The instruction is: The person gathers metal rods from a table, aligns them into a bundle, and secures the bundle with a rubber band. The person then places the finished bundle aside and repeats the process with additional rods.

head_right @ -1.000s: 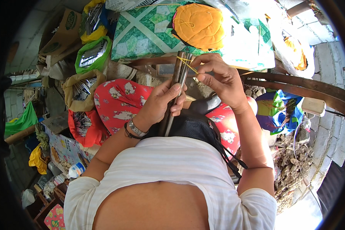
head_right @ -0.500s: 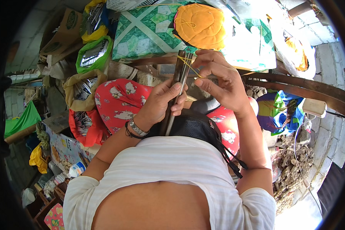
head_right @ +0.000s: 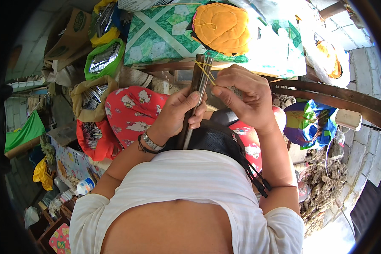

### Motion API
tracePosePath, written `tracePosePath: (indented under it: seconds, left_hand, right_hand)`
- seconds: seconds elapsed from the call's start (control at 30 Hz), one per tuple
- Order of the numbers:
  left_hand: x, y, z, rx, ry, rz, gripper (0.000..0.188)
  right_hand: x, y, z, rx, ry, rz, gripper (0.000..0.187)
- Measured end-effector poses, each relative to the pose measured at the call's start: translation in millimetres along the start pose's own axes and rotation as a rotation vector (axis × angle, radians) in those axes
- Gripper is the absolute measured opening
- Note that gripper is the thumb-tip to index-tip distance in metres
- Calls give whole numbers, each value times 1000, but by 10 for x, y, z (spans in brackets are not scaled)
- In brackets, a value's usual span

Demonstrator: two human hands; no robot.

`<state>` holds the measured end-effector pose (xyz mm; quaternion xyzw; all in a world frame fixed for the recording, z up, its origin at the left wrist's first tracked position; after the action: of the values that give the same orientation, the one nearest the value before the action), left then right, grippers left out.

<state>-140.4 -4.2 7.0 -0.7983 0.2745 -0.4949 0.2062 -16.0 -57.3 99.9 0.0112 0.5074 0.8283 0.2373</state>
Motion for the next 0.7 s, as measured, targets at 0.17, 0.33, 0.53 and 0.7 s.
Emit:
tracePosePath:
  seconds: [0.17, 0.33, 0.53, 0.7]
  left_hand:
    - [7, -21, -49, 31, -8, 31, 25]
    - [129, -27, -70, 73, 12, 181, 25]
    - [232, -4, -19, 41, -23, 357, 23]
    - [235, 31, 34, 19, -93, 484, 19]
  right_hand:
    - [33, -616, -224, 530, -350, 525, 9]
    - [195, -957, -388, 893, -307, 818, 11]
    - [59, -914, -81, 794, -121, 848, 10]
    - [-50, -945, -72, 879, -62, 743, 9]
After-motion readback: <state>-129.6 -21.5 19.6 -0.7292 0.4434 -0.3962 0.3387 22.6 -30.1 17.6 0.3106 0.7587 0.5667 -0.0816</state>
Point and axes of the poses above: each hand's wrist, its own z-axis towards the middle knuckle, its own x-axis out of the palm, y = z × x, the point moved 9 cm from there along z, towards the middle knuckle, and after that the axes turned 11 degrees about -x, right-handed, at the moved point
